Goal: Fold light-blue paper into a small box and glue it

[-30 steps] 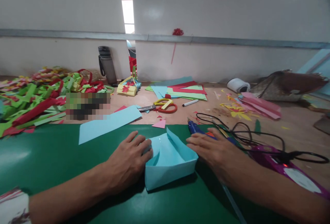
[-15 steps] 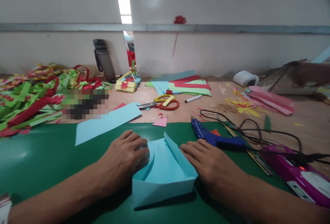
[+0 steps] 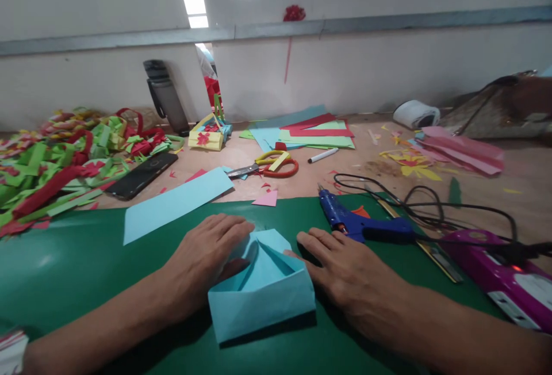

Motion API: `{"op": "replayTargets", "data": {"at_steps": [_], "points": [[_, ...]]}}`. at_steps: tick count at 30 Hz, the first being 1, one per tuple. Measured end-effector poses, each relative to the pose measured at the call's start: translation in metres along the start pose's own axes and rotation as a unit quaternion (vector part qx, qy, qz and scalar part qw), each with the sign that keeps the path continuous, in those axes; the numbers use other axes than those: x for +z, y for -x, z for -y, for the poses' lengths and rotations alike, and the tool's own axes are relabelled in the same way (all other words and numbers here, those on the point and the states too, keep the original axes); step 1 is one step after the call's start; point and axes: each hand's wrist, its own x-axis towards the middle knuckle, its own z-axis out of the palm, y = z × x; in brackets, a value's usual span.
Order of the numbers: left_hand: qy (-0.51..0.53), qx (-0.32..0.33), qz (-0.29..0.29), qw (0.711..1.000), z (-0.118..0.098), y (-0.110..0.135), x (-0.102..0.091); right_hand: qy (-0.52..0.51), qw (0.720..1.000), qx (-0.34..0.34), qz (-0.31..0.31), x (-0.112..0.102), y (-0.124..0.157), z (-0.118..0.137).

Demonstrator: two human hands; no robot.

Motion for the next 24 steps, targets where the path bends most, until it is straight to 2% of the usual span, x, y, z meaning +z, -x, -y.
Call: {"op": "replayTargets", "data": {"at_steps": [3, 8, 11, 16, 20, 24], "points": [[-0.005, 0.027, -0.011, 1.000, 0.003, 0.001, 0.004, -0.021, 0.999, -0.015, -0.021, 0.000, -0.001, -0.002], [0.031, 0.033, 0.017, 0.999, 0.002, -0.002, 0.002, -0.101, 0.989, -0.104, -0.021, -0.004, -0.003, -0.009], [0.049, 0.044, 0.038, 0.997, 0.001, -0.004, -0.002, -0.154, 0.984, -0.091, -0.022, -0.005, -0.006, -0.011], [0.059, 0.053, 0.037, 0.996, 0.005, -0.003, 0.000, -0.183, 0.981, -0.066, -0.014, -0.005, -0.016, -0.006], [0.060, 0.058, 0.019, 0.996, 0.008, -0.002, 0.005, -0.145, 0.989, -0.037, 0.017, -0.005, -0.025, -0.001], [0.052, 0.062, 0.006, 0.997, 0.008, 0.000, 0.007, -0.092, 0.995, -0.039, 0.024, -0.005, -0.030, 0.001]]}}
